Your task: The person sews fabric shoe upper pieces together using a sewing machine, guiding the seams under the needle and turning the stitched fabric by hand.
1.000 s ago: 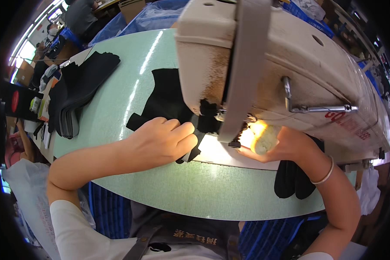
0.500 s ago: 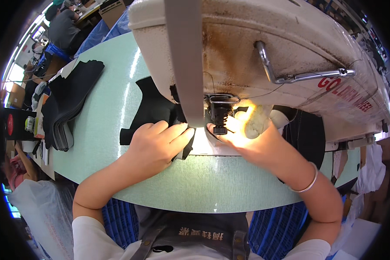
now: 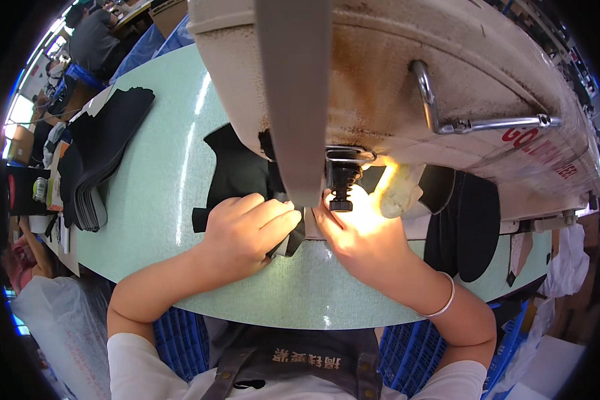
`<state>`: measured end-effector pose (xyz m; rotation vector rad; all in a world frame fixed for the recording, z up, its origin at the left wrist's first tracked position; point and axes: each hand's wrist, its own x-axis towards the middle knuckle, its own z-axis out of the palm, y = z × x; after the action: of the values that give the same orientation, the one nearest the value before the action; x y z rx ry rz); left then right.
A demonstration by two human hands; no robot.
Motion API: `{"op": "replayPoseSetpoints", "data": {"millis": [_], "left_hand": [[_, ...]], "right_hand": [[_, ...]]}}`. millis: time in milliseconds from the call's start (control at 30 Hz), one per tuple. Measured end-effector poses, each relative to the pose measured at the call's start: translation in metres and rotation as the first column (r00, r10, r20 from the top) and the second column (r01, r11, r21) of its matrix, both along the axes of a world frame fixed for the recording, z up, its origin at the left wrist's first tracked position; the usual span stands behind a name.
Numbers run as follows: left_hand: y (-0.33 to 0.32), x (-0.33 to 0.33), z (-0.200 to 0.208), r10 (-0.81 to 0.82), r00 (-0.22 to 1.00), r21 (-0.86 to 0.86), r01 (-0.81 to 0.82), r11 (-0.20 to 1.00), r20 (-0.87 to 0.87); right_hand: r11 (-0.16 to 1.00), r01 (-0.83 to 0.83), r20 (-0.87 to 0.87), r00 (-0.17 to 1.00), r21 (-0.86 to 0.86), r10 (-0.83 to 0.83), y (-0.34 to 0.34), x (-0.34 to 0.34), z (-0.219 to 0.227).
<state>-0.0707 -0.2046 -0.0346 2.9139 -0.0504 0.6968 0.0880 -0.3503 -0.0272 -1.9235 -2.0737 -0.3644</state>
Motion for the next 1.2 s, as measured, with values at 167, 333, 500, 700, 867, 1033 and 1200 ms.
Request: {"op": "replayPoseSetpoints", "data": {"millis": [167, 333, 500, 700, 867, 1033, 1200], "left_hand": [[0.005, 0.000, 0.002, -0.031, 1.000, -0.088, 0.031, 0.996, 0.001], [0.010, 0.001, 0.000, -0.033, 0.999, -0.067, 0.034, 0.997, 0.017], [0.011, 0.003, -0.001, -0.019, 0.999, -0.056, 0.021, 0.998, 0.031], [0.019, 0.009, -0.002, -0.032, 0.999, -0.037, 0.034, 0.999, 0.037], [0.015, -0.005, 0.030, 0.090, 0.996, 0.142, -0.086, 0.986, -0.020], [0.014, -0.016, 0.038, 0.076, 0.992, 0.145, -0.061, 0.988, -0.097], [0.003, -0.005, 0.017, -0.038, 0.978, 0.137, 0.067, 0.988, -0.206]], "right_hand": [[0.995, -0.025, -0.080, 0.996, 0.094, 0.032, 0.005, -0.002, -0.006], [0.999, -0.009, -0.078, 0.997, 0.037, 0.012, 0.006, -0.007, -0.003], [0.997, -0.001, -0.069, 0.998, 0.073, 0.006, 0.010, -0.010, -0.003], [0.999, 0.035, -0.016, 0.999, 0.030, -0.034, 0.012, -0.013, -0.003], [0.947, 0.312, 0.256, 0.911, 0.080, -0.322, -0.007, -0.004, 0.035], [0.991, 0.072, 0.125, 0.990, -0.110, -0.058, -0.017, 0.026, 0.030], [0.997, 0.014, 0.325, 0.945, -0.075, 0.011, -0.010, 0.011, 0.017]]}}
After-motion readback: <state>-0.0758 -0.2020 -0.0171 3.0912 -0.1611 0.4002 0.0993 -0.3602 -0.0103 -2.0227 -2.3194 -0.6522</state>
